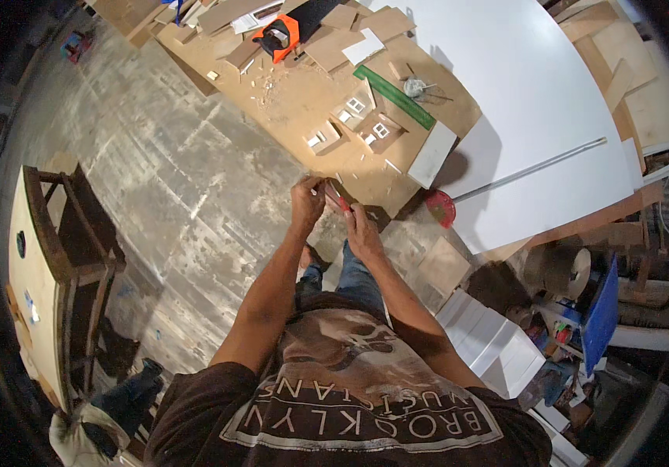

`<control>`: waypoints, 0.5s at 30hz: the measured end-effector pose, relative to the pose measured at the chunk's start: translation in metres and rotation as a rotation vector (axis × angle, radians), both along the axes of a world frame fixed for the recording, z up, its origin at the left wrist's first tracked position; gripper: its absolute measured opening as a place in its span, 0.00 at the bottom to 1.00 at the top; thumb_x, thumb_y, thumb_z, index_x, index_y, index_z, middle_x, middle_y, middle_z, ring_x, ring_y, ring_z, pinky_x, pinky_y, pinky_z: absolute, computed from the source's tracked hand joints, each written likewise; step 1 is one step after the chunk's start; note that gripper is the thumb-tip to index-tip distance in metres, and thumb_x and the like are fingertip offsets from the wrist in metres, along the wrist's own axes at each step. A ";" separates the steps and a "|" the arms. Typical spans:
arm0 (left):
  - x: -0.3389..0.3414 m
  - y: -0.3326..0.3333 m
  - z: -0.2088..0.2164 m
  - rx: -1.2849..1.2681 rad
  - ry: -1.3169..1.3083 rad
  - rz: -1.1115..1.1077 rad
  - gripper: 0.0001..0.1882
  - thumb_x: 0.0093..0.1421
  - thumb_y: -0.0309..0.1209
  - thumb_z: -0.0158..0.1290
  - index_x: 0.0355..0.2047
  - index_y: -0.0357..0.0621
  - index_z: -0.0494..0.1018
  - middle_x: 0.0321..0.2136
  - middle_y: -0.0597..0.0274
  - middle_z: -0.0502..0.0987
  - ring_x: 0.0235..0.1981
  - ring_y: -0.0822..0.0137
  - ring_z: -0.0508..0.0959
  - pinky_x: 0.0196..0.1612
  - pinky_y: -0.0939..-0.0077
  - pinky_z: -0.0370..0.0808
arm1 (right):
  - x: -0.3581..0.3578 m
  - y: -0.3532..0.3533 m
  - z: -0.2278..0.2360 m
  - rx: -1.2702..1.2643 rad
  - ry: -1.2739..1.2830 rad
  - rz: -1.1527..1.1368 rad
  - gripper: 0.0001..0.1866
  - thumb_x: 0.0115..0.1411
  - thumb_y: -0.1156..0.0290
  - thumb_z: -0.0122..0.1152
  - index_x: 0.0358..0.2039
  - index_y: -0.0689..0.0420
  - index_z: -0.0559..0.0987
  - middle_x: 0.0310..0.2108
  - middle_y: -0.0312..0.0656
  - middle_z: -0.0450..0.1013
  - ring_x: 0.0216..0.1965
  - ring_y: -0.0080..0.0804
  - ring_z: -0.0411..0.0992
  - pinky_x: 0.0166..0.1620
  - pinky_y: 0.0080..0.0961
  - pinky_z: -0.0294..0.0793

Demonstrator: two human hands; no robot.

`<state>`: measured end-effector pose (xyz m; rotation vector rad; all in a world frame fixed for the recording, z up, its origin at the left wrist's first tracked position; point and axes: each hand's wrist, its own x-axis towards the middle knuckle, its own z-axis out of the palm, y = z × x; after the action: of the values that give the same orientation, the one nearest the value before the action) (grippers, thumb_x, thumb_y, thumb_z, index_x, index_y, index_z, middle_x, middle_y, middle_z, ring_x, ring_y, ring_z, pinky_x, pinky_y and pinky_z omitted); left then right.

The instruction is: The person marks small wooden blocks with a pencil and a ruler, then aligns and fits the pieces together to assemble miniature house models on a workbench.

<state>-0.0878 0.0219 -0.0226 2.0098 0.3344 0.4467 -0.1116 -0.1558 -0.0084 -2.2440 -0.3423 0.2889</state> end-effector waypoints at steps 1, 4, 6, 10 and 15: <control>0.001 0.000 0.001 -0.001 0.001 -0.005 0.05 0.57 0.21 0.59 0.34 0.34 0.81 0.30 0.47 0.82 0.29 0.55 0.82 0.35 0.67 0.77 | -0.001 0.000 -0.001 -0.001 0.001 -0.005 0.15 0.73 0.60 0.45 0.52 0.57 0.67 0.38 0.66 0.73 0.41 0.70 0.72 0.41 0.57 0.70; 0.001 0.000 0.002 -0.017 -0.036 -0.024 0.06 0.55 0.20 0.58 0.34 0.34 0.81 0.29 0.48 0.81 0.29 0.55 0.81 0.35 0.66 0.78 | -0.002 0.001 -0.002 -0.005 -0.046 -0.002 0.14 0.73 0.61 0.45 0.51 0.57 0.67 0.39 0.65 0.74 0.41 0.70 0.72 0.40 0.57 0.70; 0.001 0.001 0.001 0.019 -0.057 -0.031 0.06 0.55 0.19 0.58 0.34 0.35 0.81 0.29 0.48 0.81 0.28 0.55 0.81 0.35 0.66 0.78 | -0.001 0.003 0.004 -0.034 0.034 0.014 0.13 0.73 0.62 0.45 0.50 0.58 0.67 0.39 0.64 0.74 0.41 0.69 0.72 0.40 0.56 0.71; 0.003 0.002 0.001 0.028 -0.046 -0.040 0.07 0.55 0.18 0.57 0.34 0.34 0.81 0.29 0.48 0.81 0.29 0.54 0.82 0.35 0.66 0.78 | 0.002 0.004 0.010 -0.026 -0.009 0.019 0.14 0.72 0.62 0.46 0.49 0.58 0.68 0.37 0.64 0.75 0.40 0.70 0.73 0.39 0.57 0.71; 0.004 0.002 0.001 0.027 -0.030 -0.048 0.07 0.55 0.18 0.57 0.34 0.34 0.81 0.31 0.46 0.81 0.33 0.50 0.83 0.37 0.64 0.79 | 0.007 0.000 0.008 -0.138 0.009 0.069 0.17 0.70 0.63 0.47 0.54 0.58 0.67 0.29 0.65 0.76 0.34 0.67 0.75 0.36 0.57 0.73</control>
<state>-0.0841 0.0240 -0.0212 2.0309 0.2617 0.4529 -0.1047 -0.1556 -0.0003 -2.3687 -0.4061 0.3694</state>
